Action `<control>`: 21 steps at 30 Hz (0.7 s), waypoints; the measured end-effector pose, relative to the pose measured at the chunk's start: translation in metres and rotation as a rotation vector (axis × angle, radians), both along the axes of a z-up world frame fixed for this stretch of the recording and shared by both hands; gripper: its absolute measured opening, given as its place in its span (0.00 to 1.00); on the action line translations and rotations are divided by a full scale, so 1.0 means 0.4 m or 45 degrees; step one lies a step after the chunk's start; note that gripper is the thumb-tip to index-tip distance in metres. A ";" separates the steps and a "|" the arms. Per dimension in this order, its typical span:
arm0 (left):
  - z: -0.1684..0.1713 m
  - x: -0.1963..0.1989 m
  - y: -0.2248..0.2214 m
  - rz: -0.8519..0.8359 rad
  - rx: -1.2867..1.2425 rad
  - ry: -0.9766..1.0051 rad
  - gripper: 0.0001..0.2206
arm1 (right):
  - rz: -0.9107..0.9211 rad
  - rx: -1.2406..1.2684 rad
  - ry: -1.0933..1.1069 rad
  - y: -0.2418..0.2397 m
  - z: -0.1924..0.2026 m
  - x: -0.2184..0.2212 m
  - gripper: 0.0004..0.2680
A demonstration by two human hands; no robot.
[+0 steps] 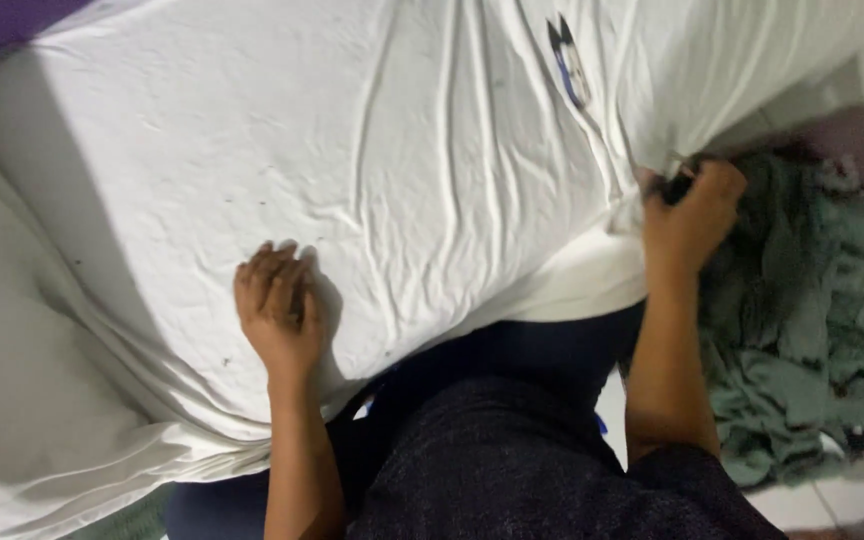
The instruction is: Trimming loose threads and excess fabric from a green garment using scissors
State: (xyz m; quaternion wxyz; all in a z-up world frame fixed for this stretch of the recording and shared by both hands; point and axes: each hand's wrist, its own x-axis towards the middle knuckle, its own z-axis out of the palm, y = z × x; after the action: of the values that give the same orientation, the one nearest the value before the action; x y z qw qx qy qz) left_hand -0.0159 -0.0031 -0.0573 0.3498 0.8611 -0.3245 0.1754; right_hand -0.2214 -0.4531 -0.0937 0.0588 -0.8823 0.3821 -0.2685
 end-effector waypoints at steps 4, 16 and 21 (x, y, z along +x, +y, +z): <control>-0.019 -0.005 -0.007 0.073 -0.010 -0.025 0.08 | -0.409 0.272 0.391 -0.055 -0.147 -0.244 0.22; -0.009 -0.017 -0.003 0.023 -0.003 -0.029 0.09 | -0.332 0.925 -0.090 -0.161 -0.423 -0.273 0.21; 0.004 -0.026 -0.013 -0.018 -0.018 -0.040 0.10 | -0.416 0.820 -1.022 -0.193 -0.307 -0.249 0.10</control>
State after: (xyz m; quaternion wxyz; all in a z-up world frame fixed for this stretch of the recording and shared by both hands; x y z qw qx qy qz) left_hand -0.0264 -0.0084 -0.0556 0.3520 0.8535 -0.3347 0.1886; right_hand -0.3209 -0.5303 -0.2167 0.4253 -0.5768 0.5248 -0.4593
